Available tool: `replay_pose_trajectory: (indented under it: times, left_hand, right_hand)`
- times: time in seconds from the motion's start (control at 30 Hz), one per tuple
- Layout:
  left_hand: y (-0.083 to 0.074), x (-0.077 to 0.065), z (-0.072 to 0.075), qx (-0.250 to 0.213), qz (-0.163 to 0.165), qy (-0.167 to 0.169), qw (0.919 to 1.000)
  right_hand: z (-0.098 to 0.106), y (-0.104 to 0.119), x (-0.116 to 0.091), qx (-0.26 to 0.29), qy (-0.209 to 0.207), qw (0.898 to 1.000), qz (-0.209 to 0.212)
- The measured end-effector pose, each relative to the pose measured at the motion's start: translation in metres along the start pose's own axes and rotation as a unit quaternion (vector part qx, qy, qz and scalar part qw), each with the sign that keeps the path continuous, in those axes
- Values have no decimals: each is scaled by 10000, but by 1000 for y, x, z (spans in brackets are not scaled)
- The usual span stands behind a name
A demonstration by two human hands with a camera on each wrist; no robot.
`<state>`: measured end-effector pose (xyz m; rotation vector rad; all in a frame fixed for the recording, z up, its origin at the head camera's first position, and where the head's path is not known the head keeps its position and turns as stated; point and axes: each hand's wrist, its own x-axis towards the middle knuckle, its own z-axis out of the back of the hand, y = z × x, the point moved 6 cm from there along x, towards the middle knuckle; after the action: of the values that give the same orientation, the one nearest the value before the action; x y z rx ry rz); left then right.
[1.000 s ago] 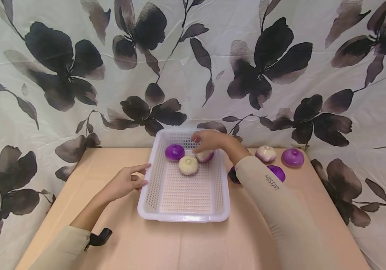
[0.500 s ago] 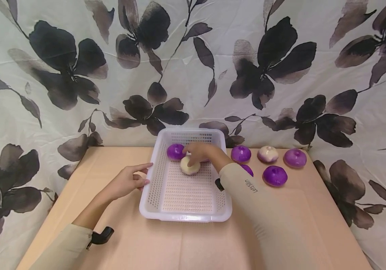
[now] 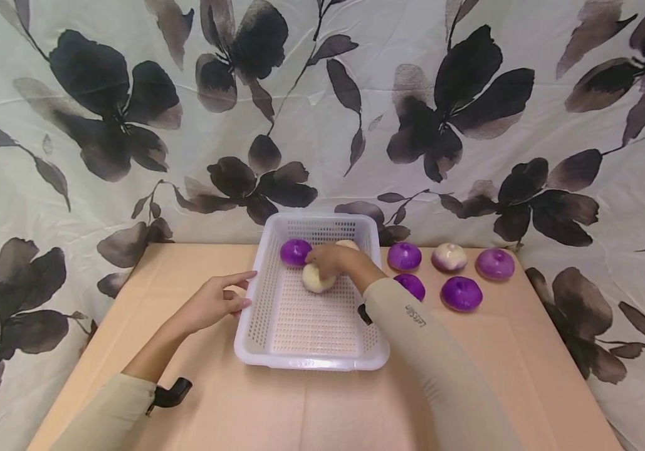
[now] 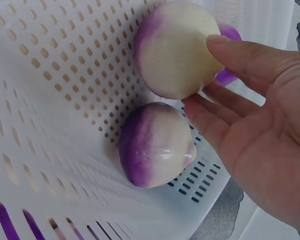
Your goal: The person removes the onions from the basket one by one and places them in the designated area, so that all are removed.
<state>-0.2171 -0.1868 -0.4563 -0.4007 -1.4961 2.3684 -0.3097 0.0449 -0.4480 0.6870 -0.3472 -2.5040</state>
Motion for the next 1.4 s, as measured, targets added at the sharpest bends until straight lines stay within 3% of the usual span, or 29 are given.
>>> replay_pose_trajectory:
  times: [0.23, 0.53, 0.9, 1.1, 1.4]
  left_hand:
    - [-1, 0, 0, 55, 10, -7, 10000]
    - [-1, -1, 0, 92, 66, -13, 9999]
    - [1, 1, 0, 144, 51, 6, 9999]
    - [-1, 2, -1, 95, 89, -6, 9999]
    - [1, 2, -1, 90, 114, -11, 9999]
  right_hand:
    - [-6, 2, 5, -146, -53, 9997, 180]
    - [-20, 5, 9, 391, 256, 9986, 257]
    - [-30, 15, 14, 567, 466, 9955, 606]
    - [-26, 9, 10, 886, 426, 9926, 712]
    - [-2, 6, -13, 1354, -89, 9848, 1088]
